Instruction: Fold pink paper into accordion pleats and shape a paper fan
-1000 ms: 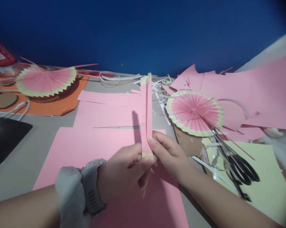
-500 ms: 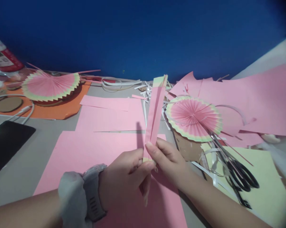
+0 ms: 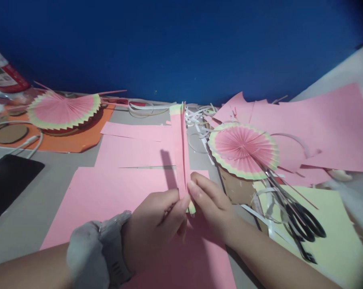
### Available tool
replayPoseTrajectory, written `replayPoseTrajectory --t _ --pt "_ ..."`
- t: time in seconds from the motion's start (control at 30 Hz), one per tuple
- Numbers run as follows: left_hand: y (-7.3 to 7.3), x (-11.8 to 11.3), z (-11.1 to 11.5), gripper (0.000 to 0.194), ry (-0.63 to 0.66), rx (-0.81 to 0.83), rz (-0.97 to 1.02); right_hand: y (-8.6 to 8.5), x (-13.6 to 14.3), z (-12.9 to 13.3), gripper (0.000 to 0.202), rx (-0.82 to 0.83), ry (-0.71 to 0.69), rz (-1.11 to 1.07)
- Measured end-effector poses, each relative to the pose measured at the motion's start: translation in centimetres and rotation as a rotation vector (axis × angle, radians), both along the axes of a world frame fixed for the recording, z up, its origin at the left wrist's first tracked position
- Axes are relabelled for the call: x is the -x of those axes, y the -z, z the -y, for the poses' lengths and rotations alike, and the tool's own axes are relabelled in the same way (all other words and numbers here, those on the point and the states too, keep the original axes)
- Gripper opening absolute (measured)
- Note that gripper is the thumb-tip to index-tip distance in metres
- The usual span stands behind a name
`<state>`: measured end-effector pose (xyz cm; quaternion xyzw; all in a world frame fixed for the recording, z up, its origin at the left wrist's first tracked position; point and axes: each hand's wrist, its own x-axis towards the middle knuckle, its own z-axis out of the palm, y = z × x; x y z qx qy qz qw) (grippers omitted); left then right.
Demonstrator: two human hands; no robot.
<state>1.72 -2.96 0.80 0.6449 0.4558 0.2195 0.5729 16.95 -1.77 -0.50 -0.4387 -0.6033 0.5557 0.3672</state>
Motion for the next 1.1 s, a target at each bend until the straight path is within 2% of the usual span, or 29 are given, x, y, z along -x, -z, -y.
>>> replayPoseTrajectory --t 0.07,0.17,0.27,0.37,0.43,0.6,0.7,0.83,0.93,1.1 --pt "0.1 0.0 -0.1 0.043 -0.038 0.017 0.012 0.2 0.2 0.1 0.026 0.092 -0.037 -0.088" --pt "0.3 0.0 -0.3 0.041 -0.149 0.12 0.07 0.4 0.6 0.3 0.02 0.242 -0.122 -0.332" --pt "0.4 -0.1 -0.5 0.038 -0.201 0.212 0.145 0.5 0.7 0.2 0.019 0.281 -0.182 -0.427" --pt "0.5 -0.2 -0.6 0.032 -0.184 0.26 0.247 0.5 0.5 0.2 0.022 0.258 -0.197 -0.401" --pt "0.7 -0.1 -0.7 0.031 -0.187 0.269 0.276 0.5 0.4 0.2 0.023 0.216 -0.157 -0.347" --pt "0.7 0.2 -1.0 0.026 -0.286 0.123 0.235 0.4 0.4 0.2 0.02 0.027 -0.003 -0.078" --pt "0.3 0.2 -1.1 0.025 -0.297 0.129 0.324 0.3 0.4 0.2 0.022 0.018 -0.036 -0.064" --pt "-0.1 0.2 -1.1 0.022 -0.303 0.172 0.414 0.1 0.3 0.1 0.026 -0.009 -0.072 0.064" --pt "0.0 0.2 -1.0 0.019 -0.322 0.162 0.414 0.0 0.1 0.1 0.028 0.006 -0.052 0.05" --pt "0.2 0.1 -1.3 0.011 -0.337 0.154 0.455 0.4 0.0 0.2 0.028 0.16 -0.023 -0.092"
